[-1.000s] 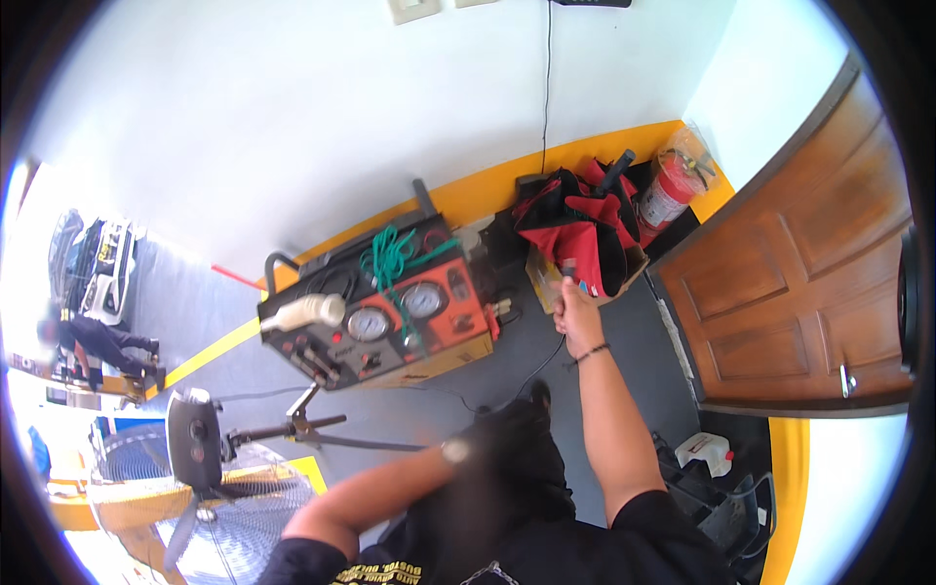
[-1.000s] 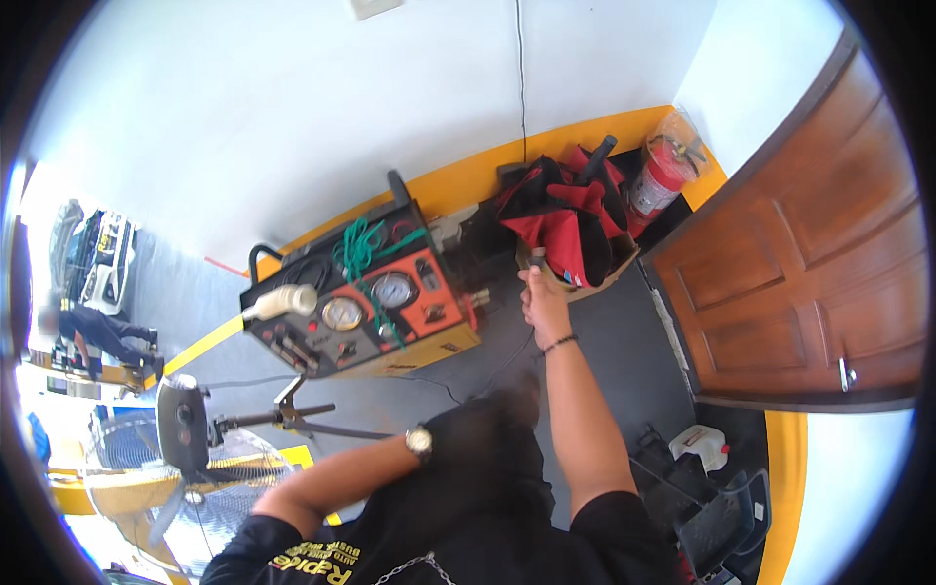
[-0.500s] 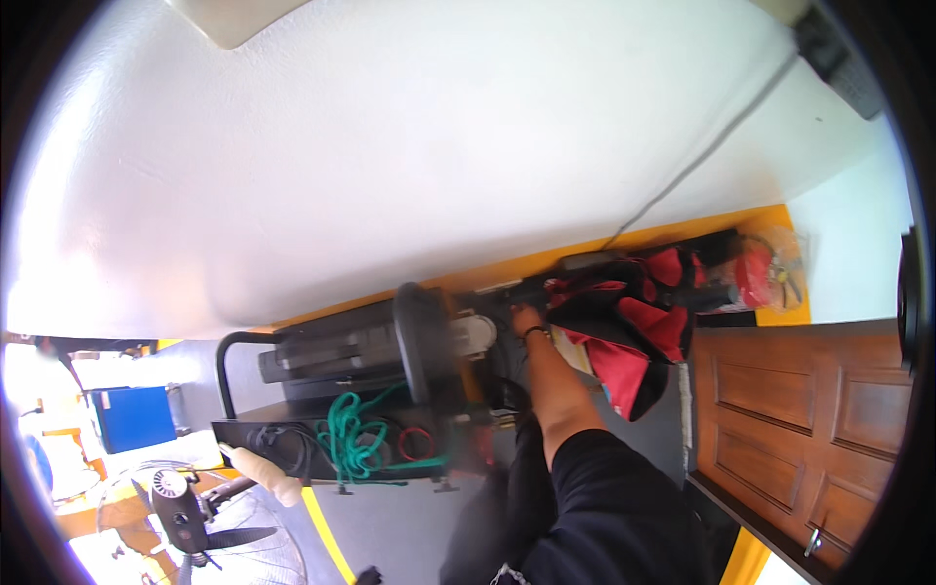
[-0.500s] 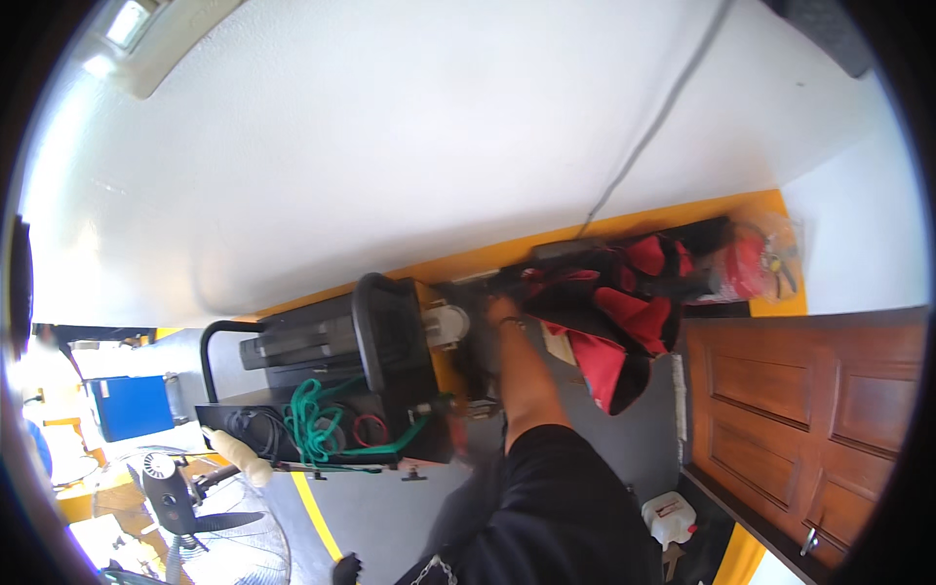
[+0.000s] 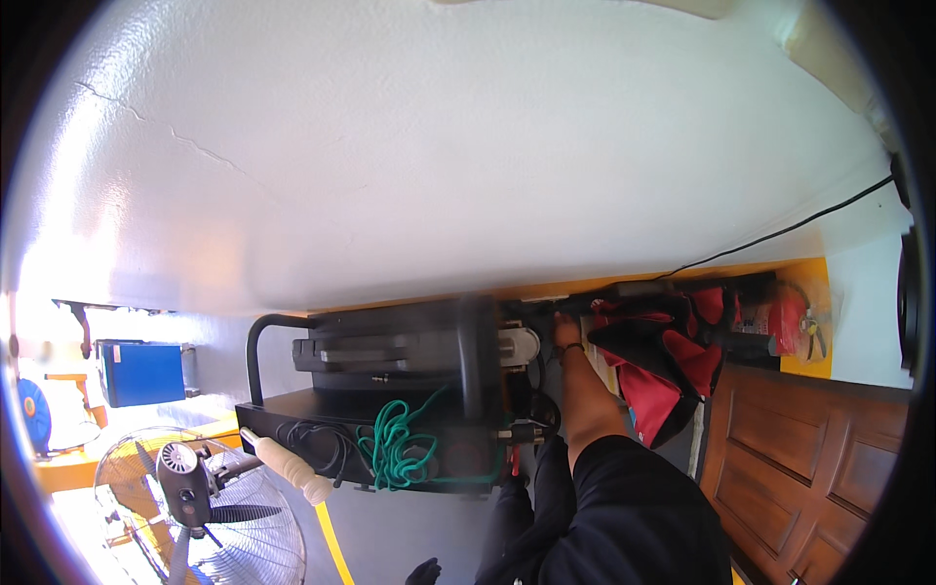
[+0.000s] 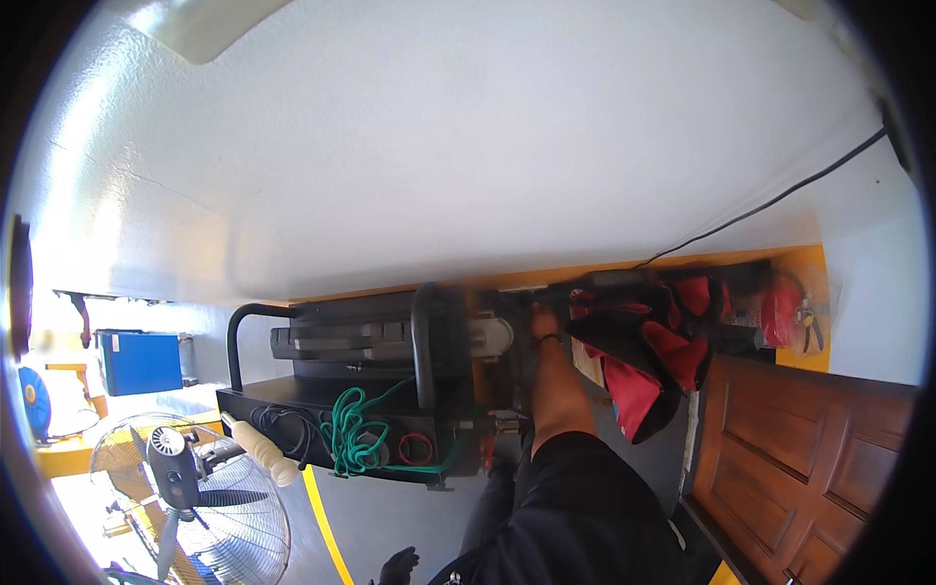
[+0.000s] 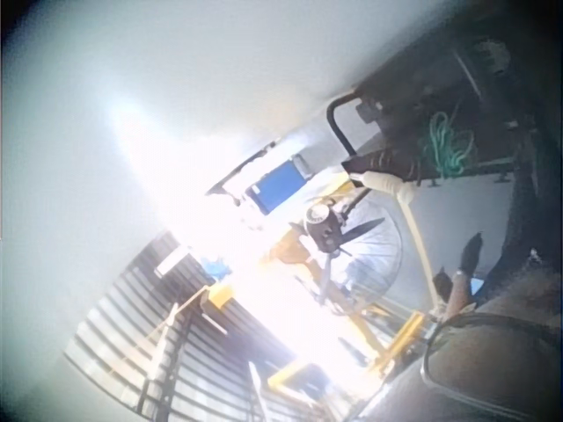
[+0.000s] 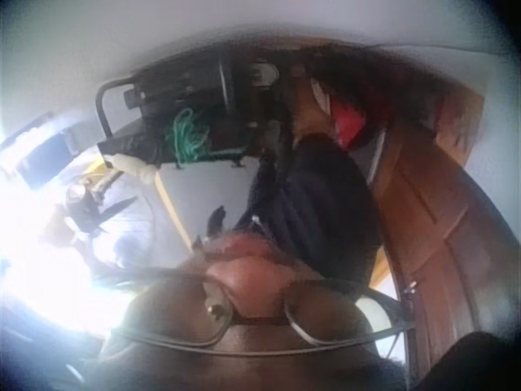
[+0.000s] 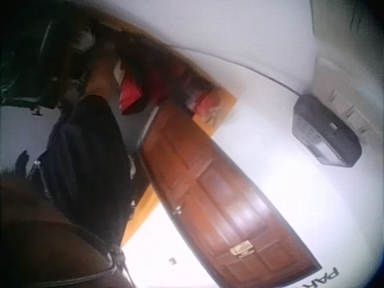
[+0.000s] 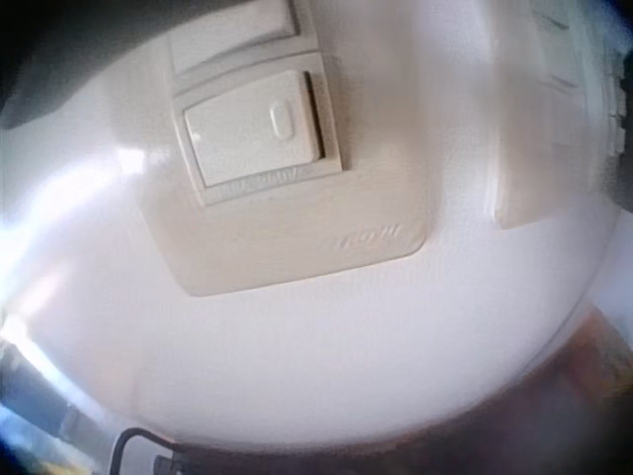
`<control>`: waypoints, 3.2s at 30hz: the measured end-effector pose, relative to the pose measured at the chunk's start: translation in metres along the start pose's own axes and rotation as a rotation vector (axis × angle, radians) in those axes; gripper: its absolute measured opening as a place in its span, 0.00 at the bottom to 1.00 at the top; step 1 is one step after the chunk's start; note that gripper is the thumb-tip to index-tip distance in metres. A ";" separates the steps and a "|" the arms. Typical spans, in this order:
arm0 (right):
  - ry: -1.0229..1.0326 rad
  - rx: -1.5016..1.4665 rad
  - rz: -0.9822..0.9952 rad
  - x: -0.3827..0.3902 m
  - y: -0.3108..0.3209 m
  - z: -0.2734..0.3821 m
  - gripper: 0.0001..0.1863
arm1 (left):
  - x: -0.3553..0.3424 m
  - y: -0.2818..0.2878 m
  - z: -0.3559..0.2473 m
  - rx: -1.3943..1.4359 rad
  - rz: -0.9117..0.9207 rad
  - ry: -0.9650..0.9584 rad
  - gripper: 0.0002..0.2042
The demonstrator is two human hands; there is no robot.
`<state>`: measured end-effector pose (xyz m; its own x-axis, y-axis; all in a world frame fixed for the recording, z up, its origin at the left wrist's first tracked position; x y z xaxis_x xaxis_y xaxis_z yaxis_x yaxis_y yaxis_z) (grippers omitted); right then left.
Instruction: The person selects tools from a toolbox, places a protective cover on the front of a white car, and works on the engine using a socket wrench and ratchet. The person also moves a floor fan and puts on gloves while another mechanic assists nearby.
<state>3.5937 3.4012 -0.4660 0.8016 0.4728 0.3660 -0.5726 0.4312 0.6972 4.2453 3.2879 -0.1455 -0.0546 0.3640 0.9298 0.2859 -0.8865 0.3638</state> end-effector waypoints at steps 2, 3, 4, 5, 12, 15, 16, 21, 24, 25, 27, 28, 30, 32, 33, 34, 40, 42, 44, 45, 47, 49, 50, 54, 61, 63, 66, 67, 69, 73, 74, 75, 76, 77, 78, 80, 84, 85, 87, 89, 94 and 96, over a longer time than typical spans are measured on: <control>-0.026 -0.129 -0.071 -0.003 -0.011 -0.003 0.23 | 0.002 -0.003 0.013 0.008 -0.008 0.027 0.22; -0.027 -0.195 -0.101 -0.003 -0.012 0.002 0.23 | 0.003 -0.004 0.018 0.013 -0.011 0.045 0.22; -0.011 -0.158 -0.098 -0.003 -0.010 0.005 0.23 | 0.003 -0.005 0.022 0.015 -0.013 0.060 0.23; 0.011 -0.119 -0.091 -0.005 -0.007 0.012 0.22 | 0.003 -0.011 0.026 0.032 -0.016 0.091 0.23; 0.340 0.404 -0.162 -0.015 -0.004 -0.025 0.19 | 0.021 -0.001 0.054 0.028 -0.040 0.074 0.25; 0.402 0.480 -0.003 -0.047 0.020 -0.068 0.21 | 0.016 0.007 0.087 0.026 -0.072 -0.059 0.26; 0.523 0.633 0.146 -0.017 0.021 -0.042 0.22 | 0.031 -0.008 0.114 0.041 -0.136 -0.025 0.26; 0.288 0.340 -0.069 0.085 0.098 -0.019 0.20 | 0.055 -0.022 0.178 0.147 -0.337 -0.097 0.27; 0.220 0.174 -0.169 0.180 0.097 0.012 0.20 | 0.058 -0.015 0.207 0.142 -0.471 -0.162 0.26; 0.215 0.116 -0.150 0.215 0.084 0.025 0.20 | 0.055 -0.003 0.216 0.119 -0.519 -0.198 0.26; 0.191 0.026 -0.010 0.290 0.046 0.049 0.20 | 0.072 0.012 0.222 0.318 -0.510 -0.158 0.24; 0.192 -0.018 0.114 0.327 0.022 0.072 0.20 | 0.084 0.016 0.233 0.407 -0.502 -0.125 0.23; 0.222 -0.117 0.379 0.394 -0.030 0.135 0.21 | 0.086 0.022 0.277 0.193 -0.858 -0.321 0.25; 0.273 -0.274 0.540 0.440 -0.064 0.220 0.22 | 0.089 0.056 0.289 0.101 -1.158 -0.481 0.28; 0.302 -0.383 0.587 0.455 -0.078 0.276 0.23 | 0.109 0.090 0.279 0.201 -1.258 -0.521 0.29; 0.327 -0.502 0.640 0.466 -0.091 0.340 0.24 | 0.131 0.122 0.271 0.288 -1.352 -0.556 0.31; 0.199 -1.144 0.882 0.473 -0.139 0.715 0.29 | 0.247 0.295 0.203 0.384 -1.826 -0.815 0.44; 0.158 -1.191 1.006 0.465 -0.154 0.783 0.30 | 0.258 0.327 0.184 0.407 -1.858 -0.821 0.49; 0.034 -1.249 0.998 0.476 -0.170 0.815 0.27 | 0.259 0.340 0.178 0.435 -1.857 -0.824 0.49; -0.020 -1.311 1.017 0.475 -0.180 0.821 0.27 | 0.260 0.349 0.174 0.452 -1.857 -0.828 0.50; -0.084 -1.421 1.028 0.473 -0.191 0.825 0.23 | 0.258 0.351 0.176 0.533 -1.779 -0.864 0.50; -0.164 -1.450 1.082 0.476 -0.190 0.825 0.23 | 0.251 0.347 0.180 0.609 -1.680 -0.852 0.53; -0.212 -1.464 1.112 0.480 -0.188 0.825 0.22 | 0.253 0.345 0.183 0.589 -1.673 -0.834 0.54; -0.125 -1.383 1.010 0.475 -0.178 0.824 0.14 | 0.249 0.349 0.189 0.504 -1.639 -0.786 0.56; 0.562 -0.829 0.226 0.434 -0.150 0.809 0.21 | 0.228 0.364 0.212 0.446 -1.691 -0.829 0.53; 0.968 -0.726 -0.016 0.420 -0.125 0.841 0.19 | 0.222 0.367 0.227 0.404 -1.700 -0.806 0.50; 1.300 -0.301 0.099 0.386 -0.127 0.881 0.22 | 0.216 0.395 0.234 0.387 -1.727 -0.834 0.43; 1.280 -0.356 0.199 0.390 -0.133 0.883 0.24 | 0.213 0.408 0.243 0.385 -1.740 -0.853 0.41; 1.235 -0.455 0.394 0.404 -0.142 0.884 0.27 | 0.197 0.439 0.264 0.387 -1.761 -0.898 0.37; 1.277 -0.486 0.168 0.434 -0.147 0.852 0.31 | 0.159 0.519 0.296 0.409 -1.715 -0.922 0.32; 1.283 -0.458 0.110 0.443 -0.149 0.843 0.32 | 0.146 0.543 0.301 0.425 -1.677 -0.921 0.31; 1.289 -0.433 0.051 0.456 -0.150 0.836 0.33 | 0.133 0.571 0.306 0.450 -1.623 -0.911 0.30; 1.292 -0.401 -0.020 0.468 -0.148 0.832 0.35 | 0.116 0.600 0.307 0.483 -1.559 -0.914 0.28; 1.273 -0.363 -0.071 0.479 -0.150 0.828 0.37 | 0.096 0.633 0.303 0.531 -1.486 -0.924 0.27; 1.249 -0.325 -0.125 0.491 -0.152 0.824 0.38 | 0.075 0.664 0.295 0.616 -1.389 -0.954 0.26; 1.185 -0.267 -0.199 0.518 -0.160 0.824 0.41 | 0.036 0.732 0.276 0.940 -1.146 -1.135 0.24; 1.038 -0.219 -0.275 0.558 -0.175 0.831 0.45 | -0.019 0.818 0.238 0.805 -1.130 -1.139 0.23; 1.020 -0.225 -0.278 0.562 -0.177 0.833 0.45 | -0.029 0.832 0.233 1.156 -0.857 -1.338 0.22; 1.019 -0.171 -0.298 0.558 -0.168 0.825 0.43 | -0.040 0.828 0.209 1.154 -0.832 -1.321 0.23; 1.039 -0.347 -0.181 0.557 -0.156 0.807 0.39 | -0.044 0.827 0.217 1.287 -0.692 -1.299 0.22; 0.947 -0.410 0.169 0.568 -0.157 0.640 0.26 | 0.004 0.730 0.221 -0.015 -2.207 -0.691 0.24; 0.550 -0.294 0.317 0.565 -0.161 0.506 0.20 | 0.071 0.636 0.161 0.612 -1.840 -0.695 0.23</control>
<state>4.2261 3.2105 -0.0598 0.4292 0.8970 0.1053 -0.8495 0.3613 0.3843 4.5770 2.7960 0.1430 -0.3370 0.6799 -0.6512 0.5532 0.7027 0.4474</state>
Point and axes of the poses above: each hand's wrist, its own x-axis away from the middle knuckle, its own y-axis out of the back of the hand, z = x × y, the point moved 3 cm from there along -x, towards the middle knuckle, and after that the axes turned 8 degrees about y, right-handed, at the moved point
